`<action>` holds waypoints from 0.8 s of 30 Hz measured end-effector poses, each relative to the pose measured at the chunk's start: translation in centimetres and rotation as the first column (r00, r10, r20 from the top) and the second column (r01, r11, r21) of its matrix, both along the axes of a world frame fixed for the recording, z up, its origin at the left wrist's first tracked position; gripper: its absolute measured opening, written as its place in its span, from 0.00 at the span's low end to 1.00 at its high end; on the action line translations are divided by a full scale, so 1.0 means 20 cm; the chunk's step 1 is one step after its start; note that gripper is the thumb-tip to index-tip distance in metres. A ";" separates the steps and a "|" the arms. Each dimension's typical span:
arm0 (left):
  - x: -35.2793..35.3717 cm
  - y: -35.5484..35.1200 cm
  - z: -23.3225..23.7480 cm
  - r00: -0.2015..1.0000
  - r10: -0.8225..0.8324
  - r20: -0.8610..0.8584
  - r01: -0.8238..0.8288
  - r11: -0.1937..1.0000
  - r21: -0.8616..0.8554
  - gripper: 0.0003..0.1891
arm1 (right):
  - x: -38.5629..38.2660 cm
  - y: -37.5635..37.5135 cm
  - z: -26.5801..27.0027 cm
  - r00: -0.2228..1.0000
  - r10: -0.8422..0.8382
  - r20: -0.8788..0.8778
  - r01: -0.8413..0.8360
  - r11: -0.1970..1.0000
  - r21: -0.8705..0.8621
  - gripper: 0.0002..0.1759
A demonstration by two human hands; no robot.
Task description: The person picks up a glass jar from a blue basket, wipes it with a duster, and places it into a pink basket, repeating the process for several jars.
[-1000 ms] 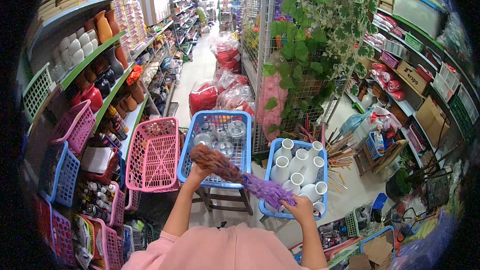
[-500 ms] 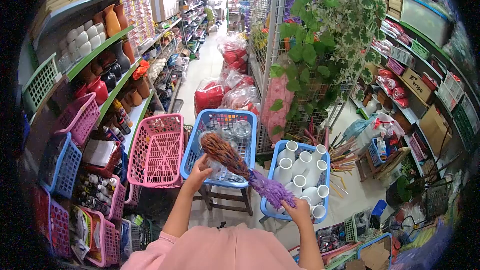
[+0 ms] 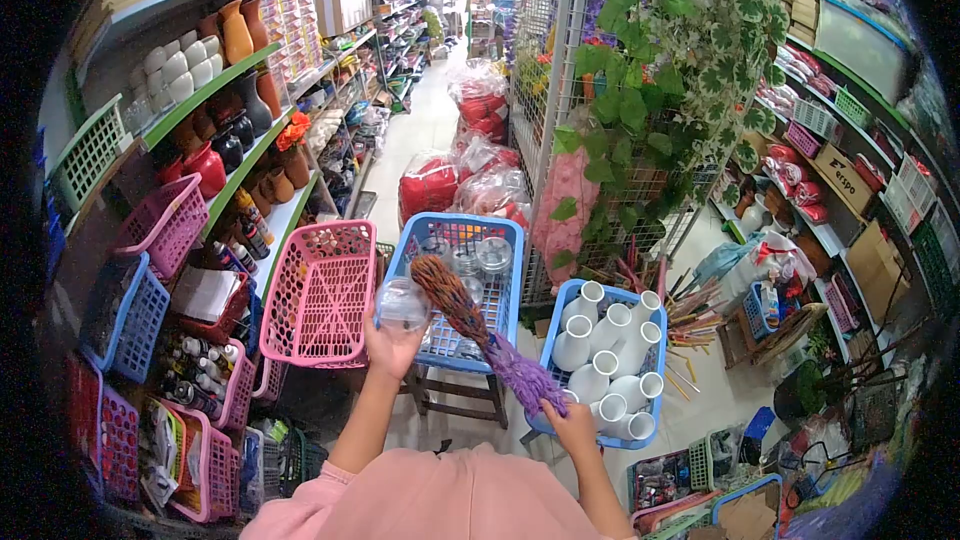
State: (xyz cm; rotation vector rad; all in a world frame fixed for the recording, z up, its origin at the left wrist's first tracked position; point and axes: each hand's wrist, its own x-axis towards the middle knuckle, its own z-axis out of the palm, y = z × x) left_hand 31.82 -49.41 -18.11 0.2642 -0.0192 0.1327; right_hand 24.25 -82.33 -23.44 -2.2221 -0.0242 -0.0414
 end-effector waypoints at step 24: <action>0.12 0.13 -0.28 0.964 -0.103 0.247 0.084 0.993 0.087 0.24 | 0.00 0.00 -0.05 0.981 0.122 0.150 -0.099 0.983 -0.152 0.17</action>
